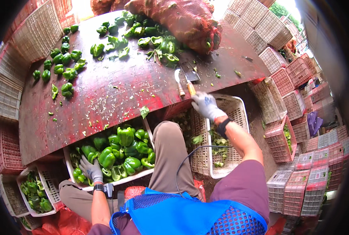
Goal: Sorting and cutting green bell peppers at an agricultural processing facility.
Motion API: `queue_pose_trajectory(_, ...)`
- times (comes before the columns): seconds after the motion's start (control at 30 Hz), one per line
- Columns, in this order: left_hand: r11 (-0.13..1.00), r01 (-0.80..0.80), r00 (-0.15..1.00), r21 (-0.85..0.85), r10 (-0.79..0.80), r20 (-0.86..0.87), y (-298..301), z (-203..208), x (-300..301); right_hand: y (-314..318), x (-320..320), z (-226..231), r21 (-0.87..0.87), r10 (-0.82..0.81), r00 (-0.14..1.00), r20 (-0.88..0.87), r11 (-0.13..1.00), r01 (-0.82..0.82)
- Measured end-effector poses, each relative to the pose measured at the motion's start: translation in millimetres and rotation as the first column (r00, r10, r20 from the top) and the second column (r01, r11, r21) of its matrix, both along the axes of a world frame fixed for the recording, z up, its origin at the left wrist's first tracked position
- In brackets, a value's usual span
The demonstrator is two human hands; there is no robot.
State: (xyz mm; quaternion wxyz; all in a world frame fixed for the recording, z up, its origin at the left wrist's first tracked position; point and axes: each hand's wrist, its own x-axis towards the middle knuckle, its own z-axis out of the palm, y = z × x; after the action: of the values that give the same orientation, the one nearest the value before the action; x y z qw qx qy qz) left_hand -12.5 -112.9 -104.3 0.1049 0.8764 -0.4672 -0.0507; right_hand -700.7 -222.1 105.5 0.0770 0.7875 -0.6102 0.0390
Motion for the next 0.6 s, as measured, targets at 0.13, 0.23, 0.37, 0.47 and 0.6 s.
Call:
queue_pose_trajectory(0.13,0.999,0.023,0.999,-0.048,-0.021,0.034,-8,-25,19,-175,19,19,0.11,-0.244,0.924,0.295,0.969,0.221)
queue_pose_trajectory(0.23,1.0,0.008,0.998,0.014,-0.007,-0.056,-38,-23,-13,-297,-14,8,0.214,-0.488,0.719,0.495,0.871,0.443)
queue_pose_trajectory(0.37,0.998,0.025,0.999,-0.059,-0.027,-0.022,-56,-44,-5,-441,7,-26,0.261,-0.592,0.587,0.552,0.791,0.553)
queue_pose_trajectory(0.47,0.996,0.058,0.998,-0.064,-0.058,-0.01,-69,-57,-2,-508,18,-69,0.348,-0.661,0.539,0.522,0.742,0.573)
queue_pose_trajectory(0.6,0.996,0.064,0.995,-0.058,-0.068,-0.069,-93,-71,-16,-536,-9,-93,0.244,-0.615,0.438,0.656,0.722,0.647)
